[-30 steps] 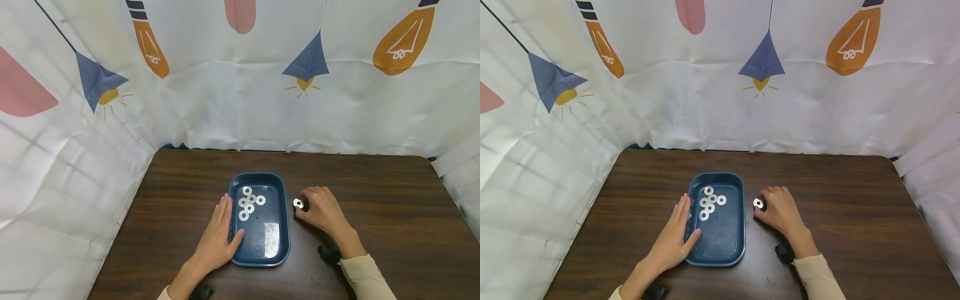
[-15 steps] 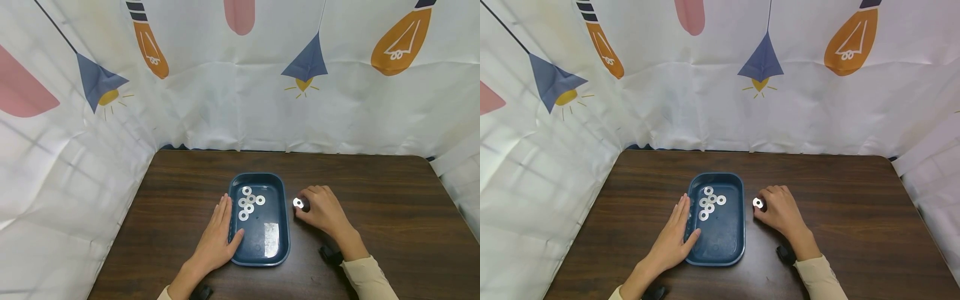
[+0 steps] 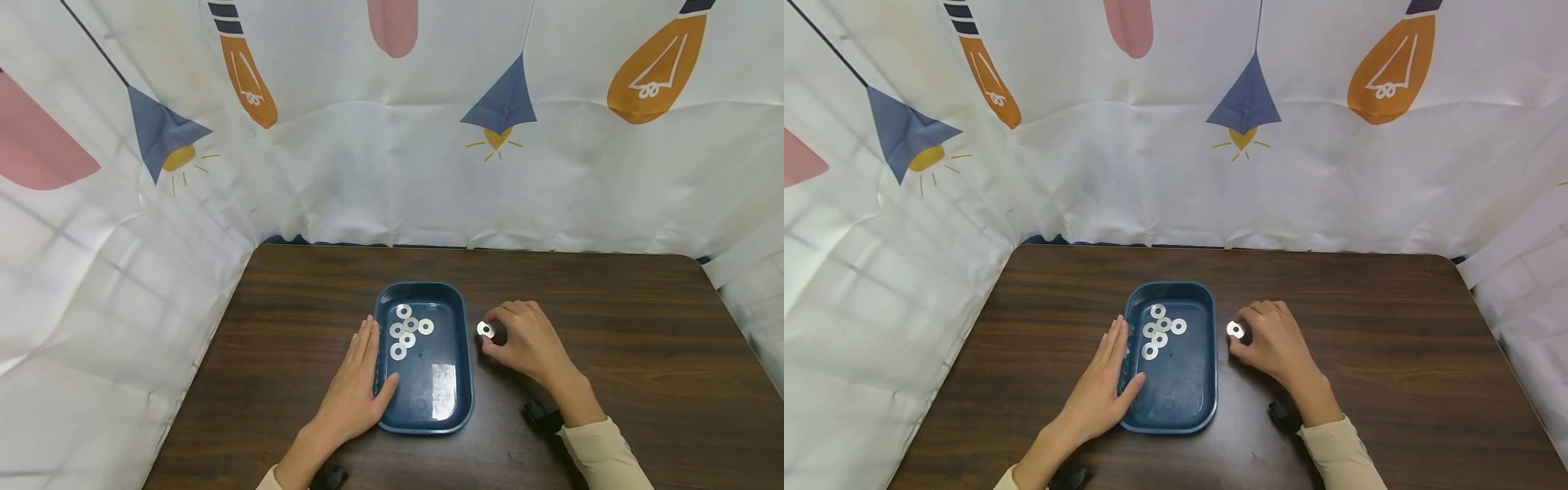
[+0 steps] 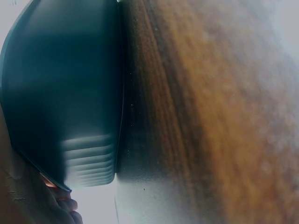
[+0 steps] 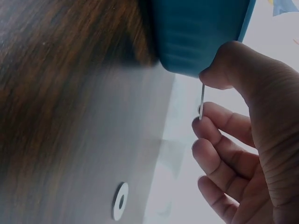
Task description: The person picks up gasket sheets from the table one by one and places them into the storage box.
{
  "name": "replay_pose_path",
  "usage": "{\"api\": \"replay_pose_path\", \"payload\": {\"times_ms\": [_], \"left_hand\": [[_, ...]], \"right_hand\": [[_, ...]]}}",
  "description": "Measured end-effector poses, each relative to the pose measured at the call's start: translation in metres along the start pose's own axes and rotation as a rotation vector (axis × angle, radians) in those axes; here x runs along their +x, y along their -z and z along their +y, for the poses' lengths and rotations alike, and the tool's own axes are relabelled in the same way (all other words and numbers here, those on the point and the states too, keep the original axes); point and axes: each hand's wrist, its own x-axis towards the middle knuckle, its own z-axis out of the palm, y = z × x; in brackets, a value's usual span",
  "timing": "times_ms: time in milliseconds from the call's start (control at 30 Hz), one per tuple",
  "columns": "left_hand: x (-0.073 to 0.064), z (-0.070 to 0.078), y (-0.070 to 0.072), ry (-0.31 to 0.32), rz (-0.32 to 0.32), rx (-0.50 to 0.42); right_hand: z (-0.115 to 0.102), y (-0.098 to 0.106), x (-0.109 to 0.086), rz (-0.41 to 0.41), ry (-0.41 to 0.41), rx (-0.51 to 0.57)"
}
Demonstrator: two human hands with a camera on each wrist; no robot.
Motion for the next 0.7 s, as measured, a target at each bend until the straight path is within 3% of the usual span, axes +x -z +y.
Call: {"api": "replay_pose_path", "payload": {"times_ms": [700], "left_hand": [[-0.0001,0.0009,0.0005,0.004,-0.003,-0.004]], "right_hand": [[-0.0055,0.0087,0.0041,0.069,0.056,0.023]]}}
